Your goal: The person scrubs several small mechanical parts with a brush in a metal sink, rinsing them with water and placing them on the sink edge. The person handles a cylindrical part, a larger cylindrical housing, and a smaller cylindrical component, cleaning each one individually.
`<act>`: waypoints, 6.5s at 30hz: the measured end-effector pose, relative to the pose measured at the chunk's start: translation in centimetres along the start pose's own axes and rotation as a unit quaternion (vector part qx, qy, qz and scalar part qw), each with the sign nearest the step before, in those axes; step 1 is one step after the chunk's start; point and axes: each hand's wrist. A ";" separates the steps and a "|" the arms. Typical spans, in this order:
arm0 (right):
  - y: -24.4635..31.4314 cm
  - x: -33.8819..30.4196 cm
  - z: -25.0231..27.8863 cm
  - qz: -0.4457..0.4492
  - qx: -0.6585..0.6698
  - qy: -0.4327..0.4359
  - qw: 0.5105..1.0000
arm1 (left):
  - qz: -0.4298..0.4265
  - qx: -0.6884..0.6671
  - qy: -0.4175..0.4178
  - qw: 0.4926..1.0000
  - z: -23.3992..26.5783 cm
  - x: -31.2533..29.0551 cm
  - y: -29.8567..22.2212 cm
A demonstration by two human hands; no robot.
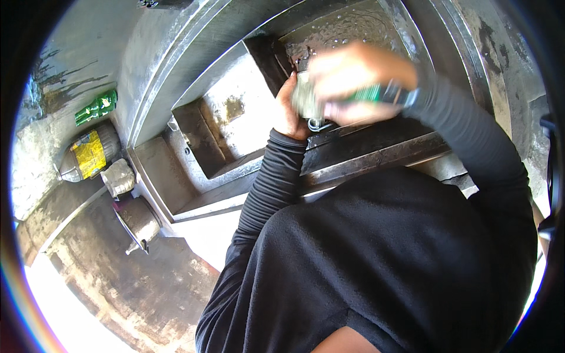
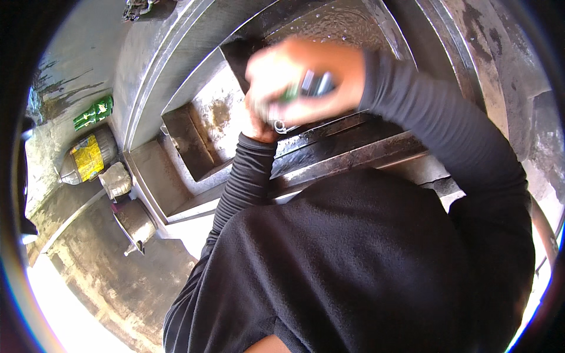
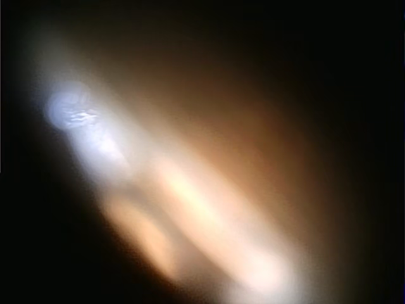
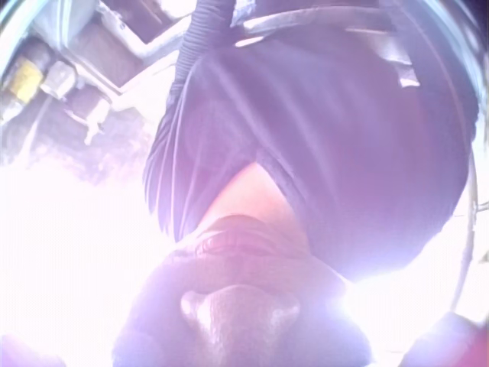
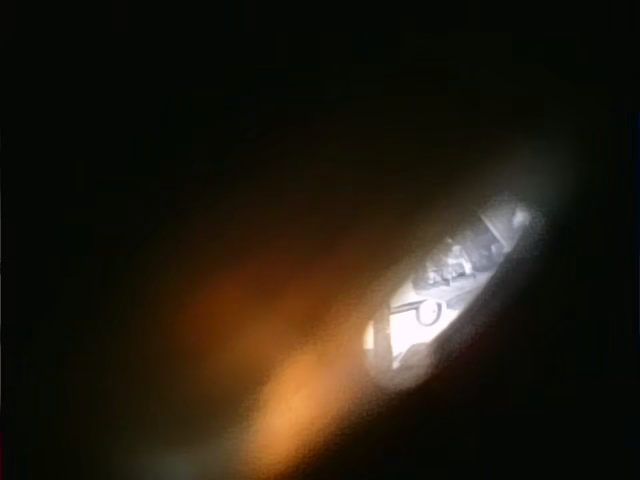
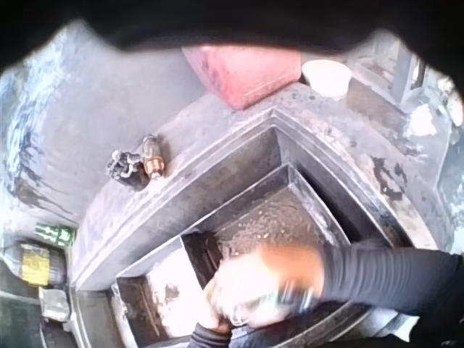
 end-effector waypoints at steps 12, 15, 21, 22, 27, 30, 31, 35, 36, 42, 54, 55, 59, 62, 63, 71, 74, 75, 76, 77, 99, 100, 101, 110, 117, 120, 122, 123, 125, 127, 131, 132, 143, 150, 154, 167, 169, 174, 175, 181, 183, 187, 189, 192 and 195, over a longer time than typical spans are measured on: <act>-1.5 -0.2 1.7 -0.074 -0.057 0.032 0.995 | 0.066 0.012 -0.007 0.998 -0.2 -0.5 -1.0; 1.0 0.5 -0.1 0.020 0.026 0.002 0.999 | -0.030 0.043 -0.016 0.999 -0.7 -0.9 -0.5; -0.5 -0.5 2.1 -0.102 -0.050 0.006 0.993 | 0.111 -0.095 0.131 0.981 1.5 0.3 -0.4; 1.0 0.2 1.3 -0.072 -0.024 -0.046 0.996 | 0.068 -0.093 0.073 0.991 0.7 -0.2 -0.4; -1.8 -1.2 1.8 -0.110 -0.018 0.041 0.993 | 0.069 -0.068 -0.035 0.995 -0.4 0.0 -0.6; -1.0 -0.1 2.0 -0.043 -0.022 -0.001 0.999 | 0.068 -0.043 -0.010 0.997 0.1 -0.1 -0.7; -0.4 0.4 1.0 -0.032 -0.016 0.023 0.999 | 0.076 -0.119 -0.060 0.988 -1.2 -0.2 -1.2; -3.8 -1.3 2.1 -0.071 -0.050 -0.011 0.996 | 0.092 -0.081 0.014 0.992 0.9 0.1 0.1; -5.1 -2.4 3.3 -0.113 -0.124 -0.016 0.986 | 0.118 -0.110 0.014 0.987 1.1 0.0 0.3; -8.9 -9.6 -2.4 -0.305 -0.144 0.168 0.926 | 0.138 -0.209 -0.023 0.968 0.9 0.9 0.5; -0.3 -0.4 -0.8 -0.190 -0.048 -0.124 0.973 | 0.088 -0.355 -0.143 0.920 -1.4 3.0 -0.1; -0.5 -1.3 -1.5 -0.256 0.024 -0.157 0.954 | 0.083 -0.353 -0.149 0.920 -1.8 3.1 -0.2; -2.0 -3.8 0.1 -0.298 -0.036 -0.107 0.948 | 0.083 -0.357 -0.199 0.909 -3.2 1.9 -0.7; 0.3 0.7 -0.1 -0.215 0.058 -0.206 0.953 | 0.080 -0.340 -0.200 0.915 -5.1 1.1 -1.6; -0.1 0.8 -1.5 -0.149 -0.064 -0.190 0.968 | 0.142 -0.507 -0.059 0.848 -2.3 1.9 -1.1; 1.9 2.3 0.2 -0.069 0.021 -0.100 0.992 | 0.021 -0.273 -0.080 0.958 -1.3 2.2 0.7; -0.4 -0.1 0.5 -0.154 -0.018 -0.059 0.986 | 0.042 -0.241 -0.132 0.961 -2.6 2.2 0.4; -0.6 -0.4 1.4 -0.180 -0.087 -0.043 0.979 | 0.034 -0.198 -0.215 0.956 -3.4 1.7 0.2; -0.8 -0.3 2.4 -0.200 -0.024 -0.060 0.978 | 0.029 -0.215 -0.204 0.955 -2.5 2.0 0.4; -0.5 0.0 2.3 -0.149 -0.022 -0.075 0.986 | 0.007 -0.190 -0.187 0.964 -2.7 1.7 0.4; -3.2 -5.1 2.3 -0.293 -0.112 0.082 0.946 | -0.002 -0.232 -0.178 0.956 -1.6 2.1 0.0; -3.9 -6.6 3.0 -0.404 -0.062 0.128 0.904 | 0.006 -0.243 -0.183 0.953 -2.0 1.8 -0.6; -4.1 -7.4 3.1 -0.436 -0.105 0.171 0.877 | -0.009 -0.231 -0.178 0.956 -1.9 1.7 -0.7; -8.2 -12.6 0.2 -0.384 -0.112 0.051 0.915 | -0.026 -0.171 -0.117 0.978 -2.9 1.7 -2.2; 4.1 -2.5 4.4 -0.157 -0.085 -0.180 0.967 | -0.019 -0.238 -0.120 0.964 -2.1 3.2 -1.5; 6.9 -1.1 2.4 -0.079 -0.145 -0.100 0.981 | -0.001 -0.272 -0.107 0.956 -2.3 3.3 -1.4; 6.1 -1.3 -0.7 -0.070 -0.183 -0.039 0.980 | 0.032 -0.260 -0.138 0.955 -2.9 3.4 -1.8; 5.3 -2.2 -1.8 -0.070 -0.202 0.005 0.977 | 0.015 -0.216 -0.160 0.963 -3.2 3.0 -1.9; 4.8 -3.3 -1.6 -0.103 -0.187 0.055 0.975 | 0.044 -0.235 -0.222 0.945 -3.9 2.8 -2.5; 5.3 -2.9 -0.4 -0.104 -0.206 0.041 0.972 | 0.026 -0.249 -0.233 0.940 -3.5 2.7 -2.6; 4.5 -1.6 -1.9 -0.038 -0.196 0.000 0.980 | 0.033 -0.209 -0.186 0.959 -3.0 3.0 -2.2; 4.5 -2.0 -1.6 -0.051 -0.190 0.008 0.980 | 0.012 -0.177 -0.219 0.960 -3.1 3.0 -2.0; 3.8 -4.1 -0.3 -0.224 -0.103 0.049 0.968 | -0.021 -0.171 -0.245 0.954 -3.2 2.2 -1.4; -6.6 -9.3 -0.3 -0.419 -0.146 0.048 0.895 | -0.158 0.103 -0.080 0.979 -2.7 0.5 -1.1; -7.8 -9.6 -0.1 -0.463 -0.094 -0.029 0.881 | -0.212 0.303 0.017 0.929 -3.3 -0.8 -1.4; 0.6 0.9 5.5 -0.137 -0.044 -0.088 0.986 | -0.284 0.595 -0.009 0.752 -3.4 -0.9 -0.8; 1.1 1.6 6.6 -0.162 -0.019 -0.107 0.981 | -0.275 0.593 -0.013 0.757 -3.2 -1.0 -0.7; 0.0 0.6 4.6 -0.133 -0.009 -0.109 0.985 | -0.294 0.618 -0.017 0.729 -2.9 -0.6 -0.3; -0.3 0.6 5.8 -0.162 -0.003 -0.073 0.984 | -0.287 0.613 -0.020 0.736 -3.0 -0.8 -0.3; 0.1 1.1 5.2 -0.147 -0.098 -0.052 0.983 | -0.277 0.671 -0.040 0.686 -3.5 -0.9 -0.5; -0.5 0.8 5.9 -0.194 -0.060 -0.061 0.977 | -0.313 0.622 -0.023 0.717 -2.9 -0.9 -0.4; 1.4 2.9 4.2 -0.188 0.047 -0.052 0.980 | -0.304 0.656 -0.059 0.689 -3.0 -0.9 -0.5; -0.4 2.5 4.4 -0.225 -0.040 -0.050 0.972 | -0.306 0.660 -0.049 0.685 -3.0 -1.0 -0.7; 1.2 2.9 5.4 -0.284 0.099 -0.077 0.951 | -0.312 0.636 -0.053 0.704 -2.6 -0.8 -0.7; -0.4 2.6 3.4 -0.286 0.001 -0.041 0.957 | -0.281 0.680 -0.069 0.674 -2.6 -1.1 -0.7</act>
Point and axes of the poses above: each hand's wrist, its own x-axis towards the middle knuckle, its own z-axis out of the back of the hand, y = z × x
